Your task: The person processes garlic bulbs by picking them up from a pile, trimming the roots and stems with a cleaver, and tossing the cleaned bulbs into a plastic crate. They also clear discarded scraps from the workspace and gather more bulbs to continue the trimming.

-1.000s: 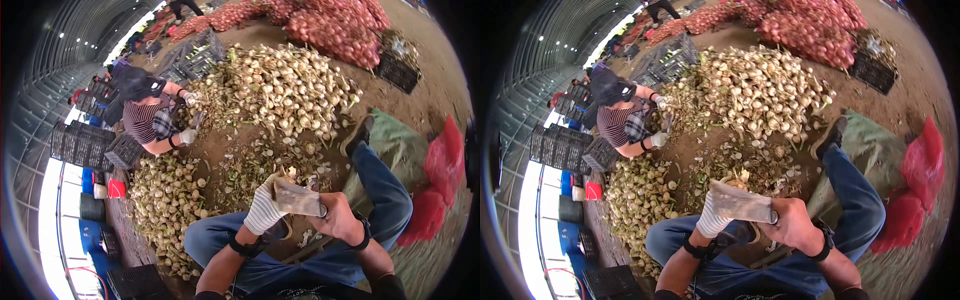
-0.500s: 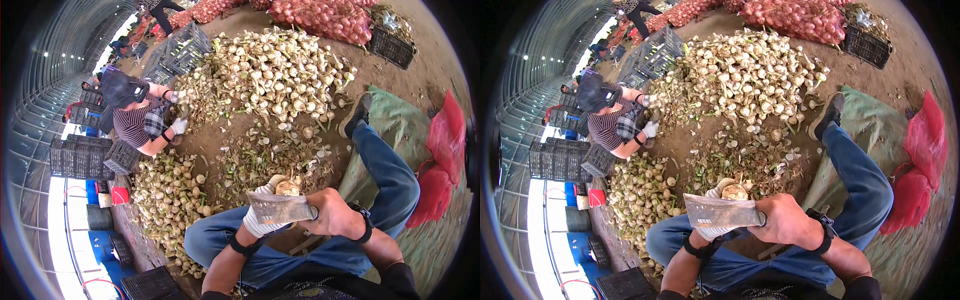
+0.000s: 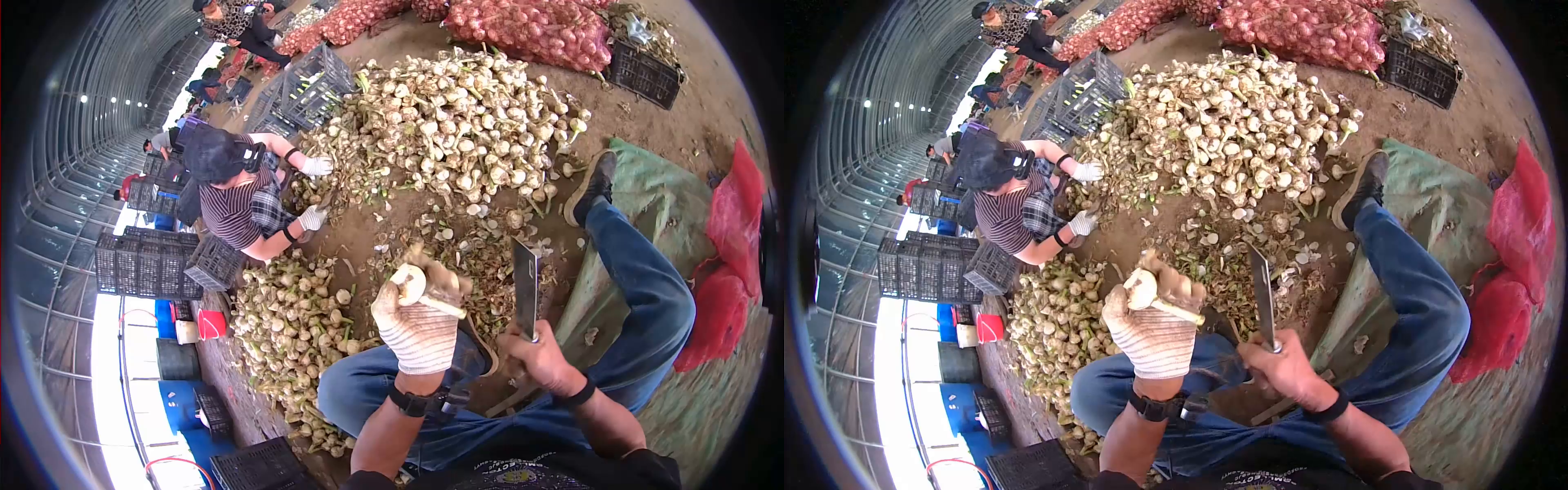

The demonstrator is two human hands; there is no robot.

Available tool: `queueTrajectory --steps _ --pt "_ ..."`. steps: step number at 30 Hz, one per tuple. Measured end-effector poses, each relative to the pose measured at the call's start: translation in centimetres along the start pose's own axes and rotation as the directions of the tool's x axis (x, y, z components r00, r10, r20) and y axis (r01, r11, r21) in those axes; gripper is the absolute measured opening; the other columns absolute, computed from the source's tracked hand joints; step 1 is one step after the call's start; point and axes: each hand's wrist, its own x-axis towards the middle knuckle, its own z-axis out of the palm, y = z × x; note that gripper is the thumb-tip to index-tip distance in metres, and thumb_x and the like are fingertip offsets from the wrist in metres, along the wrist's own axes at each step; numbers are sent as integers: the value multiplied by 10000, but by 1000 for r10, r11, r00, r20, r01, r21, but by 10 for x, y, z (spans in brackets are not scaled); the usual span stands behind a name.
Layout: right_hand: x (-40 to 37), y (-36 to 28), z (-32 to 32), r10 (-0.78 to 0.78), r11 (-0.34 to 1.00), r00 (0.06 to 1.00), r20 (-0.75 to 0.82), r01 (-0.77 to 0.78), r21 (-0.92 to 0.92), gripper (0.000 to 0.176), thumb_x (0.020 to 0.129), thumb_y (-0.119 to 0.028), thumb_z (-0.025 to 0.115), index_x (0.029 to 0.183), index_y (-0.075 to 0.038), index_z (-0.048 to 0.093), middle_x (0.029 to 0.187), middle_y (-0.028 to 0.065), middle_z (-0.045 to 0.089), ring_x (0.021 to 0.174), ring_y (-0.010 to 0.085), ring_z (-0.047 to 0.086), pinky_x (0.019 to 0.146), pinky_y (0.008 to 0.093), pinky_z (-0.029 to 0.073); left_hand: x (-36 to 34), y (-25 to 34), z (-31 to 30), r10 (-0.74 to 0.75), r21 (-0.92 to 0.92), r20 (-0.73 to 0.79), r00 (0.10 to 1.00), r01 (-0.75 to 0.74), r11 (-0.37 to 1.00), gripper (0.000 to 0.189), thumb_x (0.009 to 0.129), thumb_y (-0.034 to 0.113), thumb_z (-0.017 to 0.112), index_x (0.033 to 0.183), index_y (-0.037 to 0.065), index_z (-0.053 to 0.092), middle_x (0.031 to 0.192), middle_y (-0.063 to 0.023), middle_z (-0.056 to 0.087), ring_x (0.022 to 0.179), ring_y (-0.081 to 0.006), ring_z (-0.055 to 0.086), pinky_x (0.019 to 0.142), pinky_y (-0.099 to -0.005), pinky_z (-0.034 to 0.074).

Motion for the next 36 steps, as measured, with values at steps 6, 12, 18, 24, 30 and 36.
queueTrajectory --steps 6,12,18,24,30,36 --pt "7 4 42 4 932 983 184 -70 355 235 884 -127 660 683 -32 585 540 7 522 420 94 465 411 258 336 -3 11 -8 146 -32 -185 972 -155 987 300 878 197 582 1126 31 622 1084 -113 660 1073 -278 612 1071 -487 417" --pt "37 53 41 152 975 972 181 -178 136 228 859 -179 662 692 -37 599 571 2 537 494 88 494 462 253 369 -16 50 22 288 -66 -117 951 -296 953 393 787 81 593 1179 76 566 986 -66 595 885 -234 563 825 -380 474" --pt "144 134 -55 -119 880 868 -483 -133 -455 397 832 -327 691 768 61 641 570 138 586 534 184 586 515 404 472 -83 224 -7 822 -77 -139 552 -834 546 702 843 273 578 1423 -47 343 1415 -199 440 1357 -351 379 1112 -518 327" --pt "285 69 -104 -546 448 741 -390 -135 -884 413 872 -350 661 900 62 664 904 262 670 842 423 659 734 487 533 -45 172 -28 593 81 -162 788 -589 804 685 957 435 523 1450 -15 370 1430 -175 466 1292 -285 462 1069 -426 409" --pt "382 92 -150 -521 161 828 -206 -141 -977 505 871 -446 671 898 58 665 843 236 684 758 418 668 676 483 539 -21 154 -19 440 280 -190 877 -381 881 490 1012 355 501 1363 12 493 1072 -30 624 966 -179 563 762 -337 492" --pt "300 50 -98 -81 923 950 -301 -42 -381 594 856 -570 665 643 -22 581 509 37 524 422 123 498 397 310 383 2 110 -17 212 432 -284 935 -72 899 435 969 349 582 1270 36 555 926 -101 690 860 -250 670 694 -381 543"
